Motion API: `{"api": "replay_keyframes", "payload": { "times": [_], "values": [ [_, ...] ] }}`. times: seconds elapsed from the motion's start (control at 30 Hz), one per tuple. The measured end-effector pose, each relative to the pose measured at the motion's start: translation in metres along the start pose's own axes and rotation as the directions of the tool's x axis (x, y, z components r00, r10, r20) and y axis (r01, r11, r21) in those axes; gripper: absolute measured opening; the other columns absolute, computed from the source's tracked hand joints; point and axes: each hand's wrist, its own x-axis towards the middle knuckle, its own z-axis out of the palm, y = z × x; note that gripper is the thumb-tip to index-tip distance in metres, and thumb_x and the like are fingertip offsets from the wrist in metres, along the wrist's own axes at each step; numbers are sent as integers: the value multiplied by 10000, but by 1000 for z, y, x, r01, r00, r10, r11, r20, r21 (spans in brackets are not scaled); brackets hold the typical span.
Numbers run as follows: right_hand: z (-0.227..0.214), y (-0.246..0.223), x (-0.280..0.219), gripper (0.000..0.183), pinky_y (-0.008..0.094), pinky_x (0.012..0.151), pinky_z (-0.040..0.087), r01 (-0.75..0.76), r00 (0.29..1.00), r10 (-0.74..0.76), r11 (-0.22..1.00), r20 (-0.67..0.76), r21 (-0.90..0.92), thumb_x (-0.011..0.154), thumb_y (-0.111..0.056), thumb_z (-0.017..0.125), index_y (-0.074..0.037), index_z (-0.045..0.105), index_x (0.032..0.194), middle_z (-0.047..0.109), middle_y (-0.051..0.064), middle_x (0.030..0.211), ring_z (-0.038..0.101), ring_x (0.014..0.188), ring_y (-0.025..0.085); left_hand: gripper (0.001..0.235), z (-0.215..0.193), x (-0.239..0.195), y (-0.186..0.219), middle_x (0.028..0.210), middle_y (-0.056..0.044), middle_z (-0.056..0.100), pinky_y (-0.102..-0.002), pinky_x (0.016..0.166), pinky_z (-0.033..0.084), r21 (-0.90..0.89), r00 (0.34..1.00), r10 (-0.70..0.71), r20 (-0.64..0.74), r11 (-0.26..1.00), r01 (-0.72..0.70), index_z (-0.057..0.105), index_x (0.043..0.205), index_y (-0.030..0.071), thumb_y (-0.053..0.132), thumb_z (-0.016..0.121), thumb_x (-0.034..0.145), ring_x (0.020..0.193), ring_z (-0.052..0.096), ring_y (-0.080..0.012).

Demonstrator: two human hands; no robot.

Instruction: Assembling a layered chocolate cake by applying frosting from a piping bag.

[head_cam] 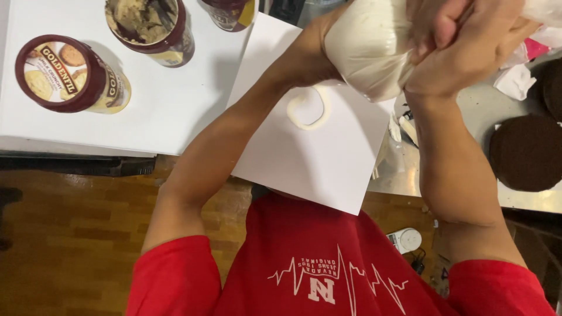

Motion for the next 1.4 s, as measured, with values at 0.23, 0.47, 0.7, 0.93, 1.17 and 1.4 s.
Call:
{"api": "replay_keyframes", "payload": {
  "times": [0.23,0.47,0.7,0.93,1.17,1.4],
  "values": [
    [-34,54,-25,448,372,527,304,-7,999,-7,919,-36,-394,1229,-287,340,51,462,963,427,167,654,336,476,246,1009,-29,-21,-11,1415,-57,687,-344,1128,579,156,997,36,-72,987,-25,437,1555,98,157,1051,756,1287,682,-187],
    [-12,27,-19,461,384,550,292,-212,977,211,970,-21,-117,1239,-287,314,-11,376,875,358,170,683,278,519,254,1018,-9,-60,-8,1448,-72,655,-358,1167,539,122,986,-20,-168,992,41,465,1533,96,173,1070,718,1353,633,-209],
    [-3,-17,-13,624,398,516,244,-260,939,214,954,271,149,1247,-339,278,-86,235,678,275,144,536,244,468,250,920,37,-67,-1,1374,-62,690,-365,1154,559,-3,979,-37,-199,999,37,516,1468,87,176,1022,704,1296,671,-201],
    [-30,-29,-5,623,381,511,246,-229,953,208,971,219,74,1232,-324,307,-95,251,656,299,149,525,252,460,254,766,66,-29,-4,1308,-48,710,-361,1120,567,-54,992,-43,-118,998,37,580,1394,93,125,996,752,1248,678,-182],
    [-29,-40,9,623,368,507,248,-185,967,177,982,185,26,1221,-310,329,-102,264,638,318,154,517,259,453,258,924,50,12,-48,1375,-19,634,-360,1141,518,-78,988,130,-81,988,-136,488,1473,84,69,997,701,1285,600,-163],
    [2,-15,14,619,372,490,271,-184,978,172,978,116,103,1199,-293,420,-65,302,635,316,117,494,283,443,250,735,0,31,-56,1379,-38,650,-323,1124,541,-12,971,235,-47,972,-236,532,1473,67,87,975,887,1254,630,-154]
  ]
}}
